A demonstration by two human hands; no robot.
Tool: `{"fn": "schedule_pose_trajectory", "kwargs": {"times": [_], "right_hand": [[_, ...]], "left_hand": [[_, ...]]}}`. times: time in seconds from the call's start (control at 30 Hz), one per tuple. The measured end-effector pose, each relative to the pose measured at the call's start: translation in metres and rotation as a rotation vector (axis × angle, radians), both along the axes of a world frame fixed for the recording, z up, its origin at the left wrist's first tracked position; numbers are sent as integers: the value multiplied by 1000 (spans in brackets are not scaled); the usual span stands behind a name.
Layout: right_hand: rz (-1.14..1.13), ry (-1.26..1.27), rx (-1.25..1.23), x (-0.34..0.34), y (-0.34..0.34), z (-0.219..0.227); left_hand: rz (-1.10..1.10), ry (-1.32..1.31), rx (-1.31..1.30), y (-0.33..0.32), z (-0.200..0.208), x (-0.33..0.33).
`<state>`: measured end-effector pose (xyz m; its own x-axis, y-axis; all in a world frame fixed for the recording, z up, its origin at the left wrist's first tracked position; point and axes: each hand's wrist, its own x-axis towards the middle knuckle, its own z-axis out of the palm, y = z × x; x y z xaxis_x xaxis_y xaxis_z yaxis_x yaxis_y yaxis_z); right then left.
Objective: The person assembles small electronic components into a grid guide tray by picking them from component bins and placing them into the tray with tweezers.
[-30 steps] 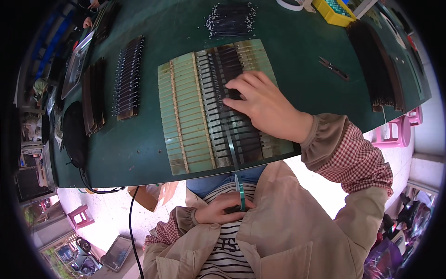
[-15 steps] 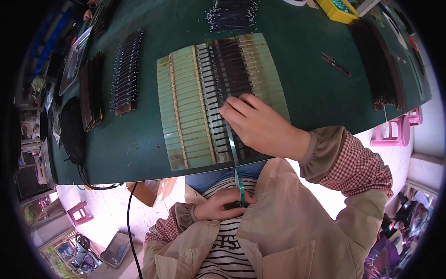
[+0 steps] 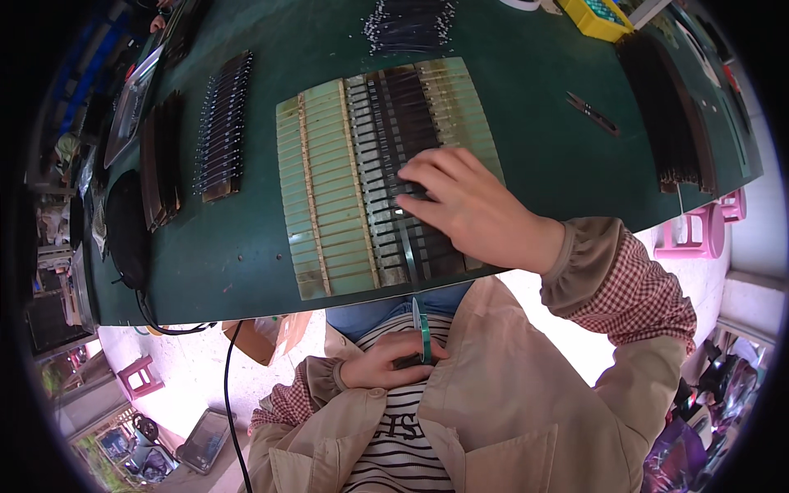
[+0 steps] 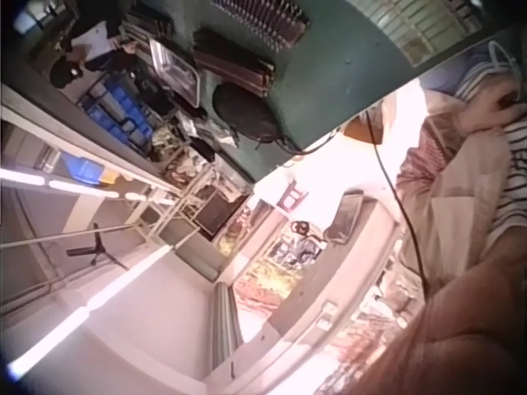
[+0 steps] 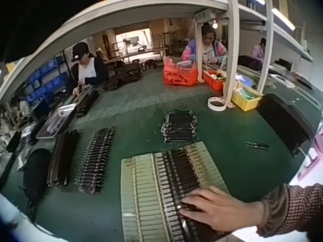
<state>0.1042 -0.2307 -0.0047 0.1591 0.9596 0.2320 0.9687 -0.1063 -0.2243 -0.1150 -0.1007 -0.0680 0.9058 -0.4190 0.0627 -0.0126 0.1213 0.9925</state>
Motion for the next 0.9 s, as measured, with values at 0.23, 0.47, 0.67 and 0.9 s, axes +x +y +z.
{"fn": "schedule_pose_trajectory", "kwargs": {"times": [0.23,0.47,0.67,0.9], "right_hand": [[37,-86,-63,-13,-4,-1],[64,-181,-101,-27,-6,-2],[-5,-20,-18,-17,-13,1],[94,-150,-108,-29,-9,5]], "left_hand": [[16,-44,-1,0,-1,3],[39,-59,-1,0,-2,2],[26,-7,-2,-2,1,0],[24,-25,-6,0,-1,2]]}}
